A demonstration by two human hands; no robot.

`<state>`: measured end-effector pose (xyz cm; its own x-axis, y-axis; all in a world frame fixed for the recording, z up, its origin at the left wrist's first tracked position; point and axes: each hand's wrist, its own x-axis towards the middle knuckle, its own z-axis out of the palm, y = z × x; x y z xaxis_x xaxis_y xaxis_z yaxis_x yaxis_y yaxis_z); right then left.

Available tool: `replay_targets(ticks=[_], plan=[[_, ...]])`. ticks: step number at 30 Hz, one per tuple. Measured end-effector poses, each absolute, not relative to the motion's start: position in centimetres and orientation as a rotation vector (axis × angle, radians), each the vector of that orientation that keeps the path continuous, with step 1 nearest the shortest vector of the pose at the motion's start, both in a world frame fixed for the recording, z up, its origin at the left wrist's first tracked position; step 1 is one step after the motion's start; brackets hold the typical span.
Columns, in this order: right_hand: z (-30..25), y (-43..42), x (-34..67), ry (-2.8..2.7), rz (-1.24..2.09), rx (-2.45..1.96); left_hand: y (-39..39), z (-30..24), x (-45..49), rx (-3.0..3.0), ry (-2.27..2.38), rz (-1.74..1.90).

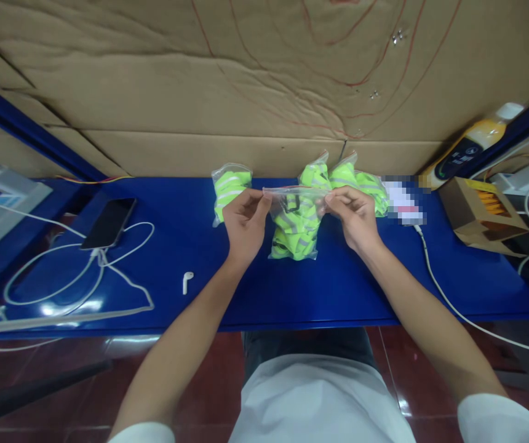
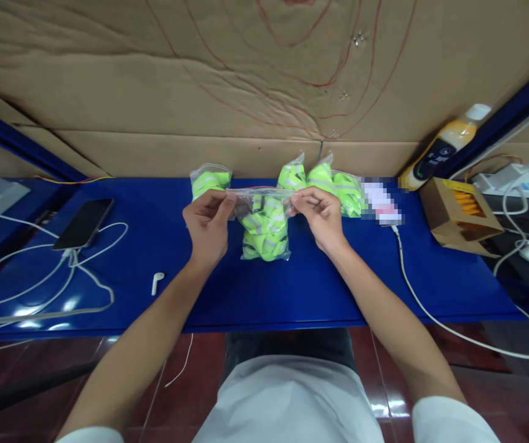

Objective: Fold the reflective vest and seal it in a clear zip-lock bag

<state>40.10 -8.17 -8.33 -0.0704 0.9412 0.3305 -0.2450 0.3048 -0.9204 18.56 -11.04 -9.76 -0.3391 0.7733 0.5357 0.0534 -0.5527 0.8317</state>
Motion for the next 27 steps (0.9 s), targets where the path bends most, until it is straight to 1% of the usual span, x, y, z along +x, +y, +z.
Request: replay_targets(ticks=[9, 16, 27], plan=[[-7.94, -8.38, 39.98, -1.375, 1.011, -0.790, -11.30, -9.29, 18.92, 1.417, 1.064, 1.940], [-7.89, -8.68, 39.88, -1.390, 0.998, -0.784, -11.33, -9.27, 19.13, 1.433, 0.973, 1.880], [-8.31, -8.61, 39.80, -1.359, 0.993, -0.783, -11.54, -9.02, 19.24, 1.417, 1.048, 1.859]])
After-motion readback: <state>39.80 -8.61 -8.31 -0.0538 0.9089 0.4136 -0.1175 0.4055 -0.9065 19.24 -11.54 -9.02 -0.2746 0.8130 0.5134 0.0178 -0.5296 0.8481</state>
